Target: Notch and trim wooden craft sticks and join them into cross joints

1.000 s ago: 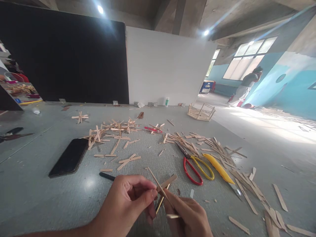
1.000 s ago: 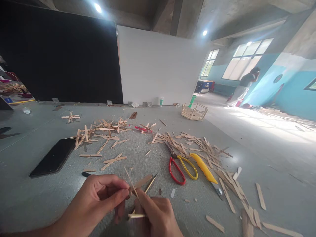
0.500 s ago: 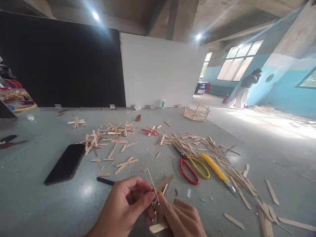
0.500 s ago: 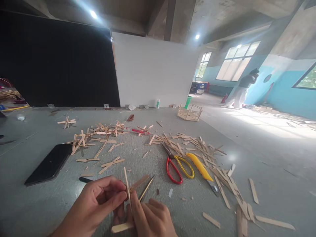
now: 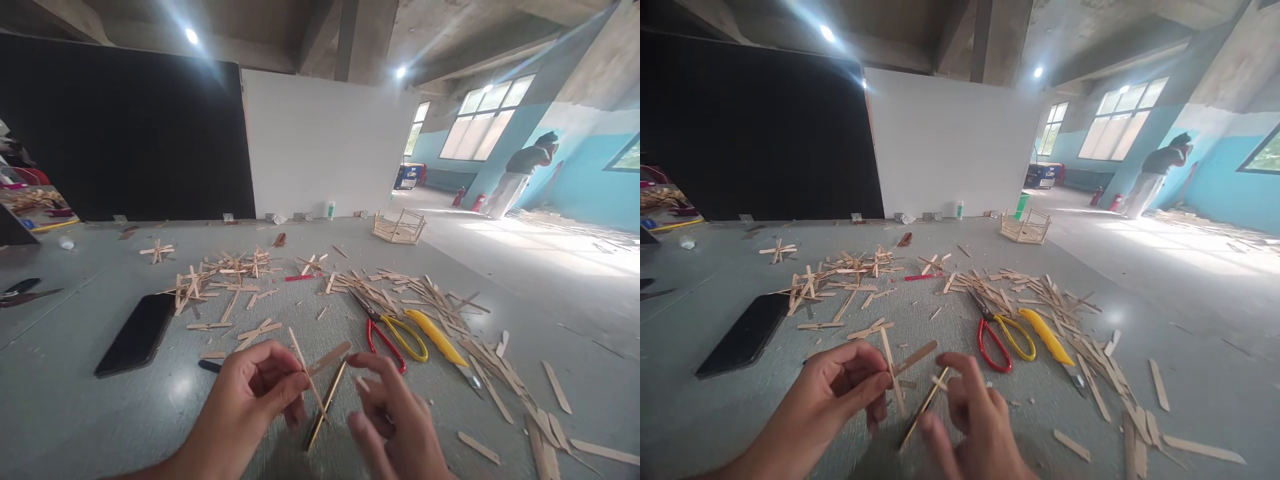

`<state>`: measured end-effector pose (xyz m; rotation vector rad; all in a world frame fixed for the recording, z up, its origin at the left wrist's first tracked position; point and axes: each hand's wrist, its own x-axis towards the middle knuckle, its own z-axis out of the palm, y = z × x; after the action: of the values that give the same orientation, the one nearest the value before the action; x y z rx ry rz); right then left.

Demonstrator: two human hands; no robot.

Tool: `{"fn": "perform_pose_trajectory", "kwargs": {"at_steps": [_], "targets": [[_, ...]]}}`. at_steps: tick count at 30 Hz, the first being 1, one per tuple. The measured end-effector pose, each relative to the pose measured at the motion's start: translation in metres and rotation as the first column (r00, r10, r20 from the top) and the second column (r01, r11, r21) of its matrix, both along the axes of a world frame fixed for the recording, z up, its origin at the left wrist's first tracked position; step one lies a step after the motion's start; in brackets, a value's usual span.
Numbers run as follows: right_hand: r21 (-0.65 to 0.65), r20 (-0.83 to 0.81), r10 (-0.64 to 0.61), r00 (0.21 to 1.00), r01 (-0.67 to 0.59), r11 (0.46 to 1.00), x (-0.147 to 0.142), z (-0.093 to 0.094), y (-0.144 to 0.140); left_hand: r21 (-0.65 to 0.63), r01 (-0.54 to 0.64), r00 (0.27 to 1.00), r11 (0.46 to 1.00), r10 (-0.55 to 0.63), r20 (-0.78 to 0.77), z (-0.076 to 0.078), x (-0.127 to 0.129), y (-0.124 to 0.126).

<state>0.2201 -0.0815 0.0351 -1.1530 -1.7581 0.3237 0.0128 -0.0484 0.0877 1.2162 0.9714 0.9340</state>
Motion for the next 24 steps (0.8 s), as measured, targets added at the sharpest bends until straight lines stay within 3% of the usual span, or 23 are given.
{"fn": "perform_pose_trajectory", "kwargs": {"at_steps": [3,7,12,17,19,22,24], "targets": [[-0.257,-0.275,-0.022,0.961,-0.051,0.965,0.001,0.017,0.002,0.020,0.046,0.997,0.999,-0.045,-0.059,0.005,-0.001,0.002],[-0.388,-0.401,-0.010,0.916,-0.160,0.908,-0.001,0.025,0.005,0.016,0.098,0.986,0.995,-0.095,-0.134,0.004,-0.001,0.003],[-0.434,-0.363,-0.013,0.932,-0.157,0.887,0.001,0.020,0.007,0.059,0.059,0.991,0.997,-0.051,-0.126,-0.010,-0.003,-0.003],[-0.442,-0.421,0.005,0.907,-0.210,0.872,-0.004,0.016,0.002,-0.057,0.129,0.990,0.990,-0.131,-0.047,-0.019,0.002,-0.009],[-0.424,-0.526,0.032,0.850,-0.295,0.856,-0.004,0.012,0.002,-0.050,0.149,0.986,0.988,-0.152,-0.064,-0.019,0.004,-0.008],[-0.342,-0.709,0.143,0.691,-0.514,0.786,-0.001,0.009,0.006,0.009,0.117,0.983,0.993,-0.114,-0.145,-0.015,0.002,-0.004],[-0.331,-0.747,0.141,0.650,-0.548,0.768,0.001,0.010,0.009,0.028,0.122,0.978,0.992,-0.115,-0.171,-0.013,0.000,-0.003]]}}
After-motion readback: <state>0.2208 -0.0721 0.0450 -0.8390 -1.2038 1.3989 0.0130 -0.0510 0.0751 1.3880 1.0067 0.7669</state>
